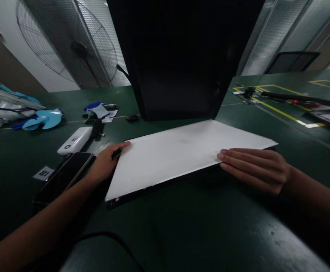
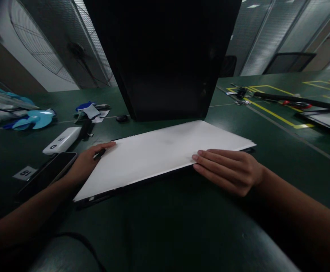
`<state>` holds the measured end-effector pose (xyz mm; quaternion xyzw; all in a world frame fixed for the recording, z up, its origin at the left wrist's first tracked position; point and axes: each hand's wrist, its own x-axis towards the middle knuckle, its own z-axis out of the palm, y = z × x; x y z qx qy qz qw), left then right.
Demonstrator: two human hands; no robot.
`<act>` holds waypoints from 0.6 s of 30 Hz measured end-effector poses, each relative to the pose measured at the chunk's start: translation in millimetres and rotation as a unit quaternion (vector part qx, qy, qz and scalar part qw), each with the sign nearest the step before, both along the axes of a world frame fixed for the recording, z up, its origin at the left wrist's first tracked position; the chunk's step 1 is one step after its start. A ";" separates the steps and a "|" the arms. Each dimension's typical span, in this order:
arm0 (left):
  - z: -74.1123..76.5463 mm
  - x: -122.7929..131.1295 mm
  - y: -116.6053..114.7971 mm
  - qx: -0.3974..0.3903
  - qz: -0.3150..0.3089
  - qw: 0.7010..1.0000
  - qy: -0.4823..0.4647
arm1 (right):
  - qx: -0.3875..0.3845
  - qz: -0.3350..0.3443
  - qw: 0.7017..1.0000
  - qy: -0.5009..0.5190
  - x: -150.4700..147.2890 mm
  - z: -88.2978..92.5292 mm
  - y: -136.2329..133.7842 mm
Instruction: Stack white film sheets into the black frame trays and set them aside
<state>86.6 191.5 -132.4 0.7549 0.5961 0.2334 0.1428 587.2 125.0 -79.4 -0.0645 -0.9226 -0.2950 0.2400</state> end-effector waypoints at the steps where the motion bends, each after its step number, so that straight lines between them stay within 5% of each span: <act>1: -2.4 0.3 -0.6 0.009 -0.008 1.000 0.001 | -0.003 -0.007 1.000 0.010 4.1 0.0 2.0; 7: -11.7 1.5 -2.7 0.075 -0.107 0.991 0.029 | -0.041 -0.016 0.997 0.060 9.9 -15.1 11.6; 13: -1.8 10.6 -9.0 0.054 -0.094 0.993 0.044 | -0.037 -0.026 0.990 0.131 3.8 -41.3 22.9; 18: 2.7 13.2 -12.1 0.043 -0.079 0.996 0.027 | -0.049 -0.061 0.987 0.138 -0.4 -26.5 18.8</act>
